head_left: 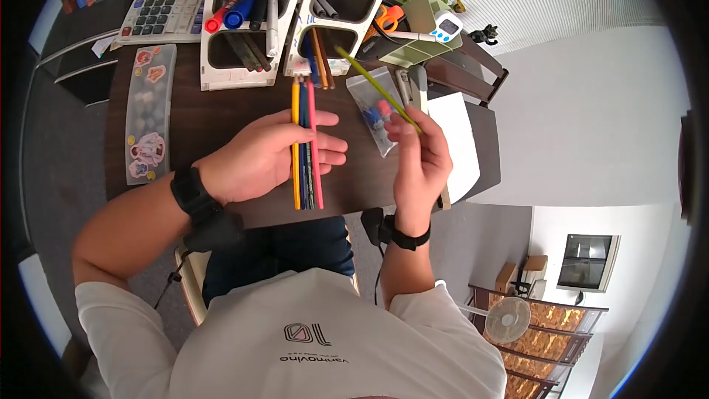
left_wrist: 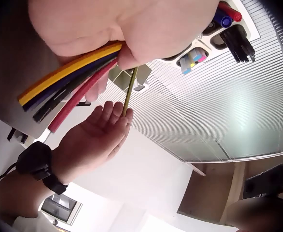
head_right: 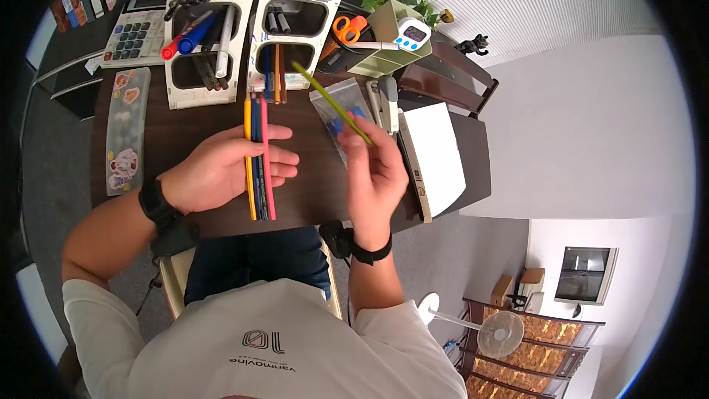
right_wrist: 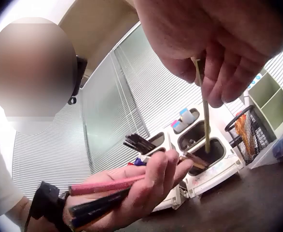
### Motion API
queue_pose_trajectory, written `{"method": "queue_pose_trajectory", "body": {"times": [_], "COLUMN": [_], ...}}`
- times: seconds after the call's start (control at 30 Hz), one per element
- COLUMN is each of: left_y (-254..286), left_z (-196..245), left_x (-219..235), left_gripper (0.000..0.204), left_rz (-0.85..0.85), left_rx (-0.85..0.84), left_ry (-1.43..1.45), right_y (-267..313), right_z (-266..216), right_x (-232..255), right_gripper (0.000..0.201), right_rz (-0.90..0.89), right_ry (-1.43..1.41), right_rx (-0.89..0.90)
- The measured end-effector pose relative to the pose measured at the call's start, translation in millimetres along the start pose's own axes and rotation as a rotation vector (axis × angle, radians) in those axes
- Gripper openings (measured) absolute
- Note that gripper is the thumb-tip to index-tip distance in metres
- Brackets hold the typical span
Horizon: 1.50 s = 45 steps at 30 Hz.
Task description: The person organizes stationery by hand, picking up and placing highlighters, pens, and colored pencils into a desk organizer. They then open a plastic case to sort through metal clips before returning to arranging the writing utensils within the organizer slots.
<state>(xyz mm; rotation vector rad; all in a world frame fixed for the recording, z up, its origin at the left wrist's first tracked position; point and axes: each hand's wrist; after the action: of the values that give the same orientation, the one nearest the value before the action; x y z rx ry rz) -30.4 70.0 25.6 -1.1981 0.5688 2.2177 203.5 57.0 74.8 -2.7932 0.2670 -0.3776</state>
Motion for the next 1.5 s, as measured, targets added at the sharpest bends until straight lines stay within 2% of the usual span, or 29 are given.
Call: {"method": "queue_pose_trajectory", "body": {"times": [0.1,0.2,0.43,0.53,0.67,0.73,0.77,0.87,0.93,1.0,1.07,1.1,1.2,1.3,1.37,1.43,1.5], "left_y": [-2,0,2,1,2,2,2,2,1,-1,-1,-1,-1,0,1,4,5], "left_z": [5,3,-4,-5,0,-1,-2,-7,-10,-16,-18,-18,-19,-17,-16,-14,-13], "left_x": [-1,0,2,4,-7,-8,-7,-4,-1,0,-1,-1,-2,-2,1,0,-1], "left_gripper": [0.047,0.045,0.044,0.044,0.042,0.041,0.039,0.035,0.034,0.035,0.036,0.038,0.041,0.043,0.046,0.051,0.052], "left_rz": [-0.017,0.005,0.076,0.115,0.221,0.251,0.252,0.246,0.239,0.234,0.236,0.235,0.229,0.247,0.248,0.287,0.276], "left_rx": [0.038,0.030,0.005,-0.023,-0.075,-0.082,-0.101,-0.125,-0.111,-0.161,-0.129,-0.134,-0.125,-0.109,-0.083,-0.038,-0.040], "left_ry": [-0.026,-0.003,0.062,0.109,0.032,0.019,0.028,0.028,-0.001,-0.038,-0.065,-0.058,-0.066,-0.079,-0.066,0.040,-0.007], "right_y": [-11,-21,-30,-29,-22,-10,-3,20,31,40,44,45,44,41,39,36,33], "right_z": [5,9,18,22,17,16,16,12,-4,8,16,17,8,14,15,6,-3], "right_x": [-19,-36,-53,-57,-52,-50,-45,-29,-29,-26,-23,-22,-13,-1,10,18,21], "right_gripper": [0.033,0.044,0.050,0.050,0.052,0.043,0.043,0.021,0.017,0.016,0.015,0.015,0.013,0.009,0.009,0.012,0.015], "right_rz": [-0.088,-0.252,-0.401,-0.392,-0.392,-0.238,-0.231,-0.314,-0.405,-0.372,-0.347,-0.320,-0.262,-0.172,-0.174,-0.127,-0.092], "right_ry": [0.018,0.016,0.020,-0.021,-0.017,0.043,0.037,0.258,0.332,0.307,0.312,0.297,0.234,0.050,-0.035,-0.292,-0.297], "right_rx": [-0.041,-0.117,-0.153,-0.113,-0.139,-0.004,-0.005,-0.013,-0.056,-0.040,0.012,0.002,-0.200,-0.185,-0.140,-0.020,0.000]}}
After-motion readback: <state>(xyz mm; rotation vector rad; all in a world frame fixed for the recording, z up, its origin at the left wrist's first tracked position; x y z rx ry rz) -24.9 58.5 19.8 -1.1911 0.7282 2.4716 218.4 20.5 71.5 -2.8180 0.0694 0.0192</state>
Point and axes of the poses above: each hand's wrist, its own y-axis away from the middle knuckle, its own x-axis out of the back of the hand, z = x × y, and after that the axes turned 3 degrees about -x, right-handed
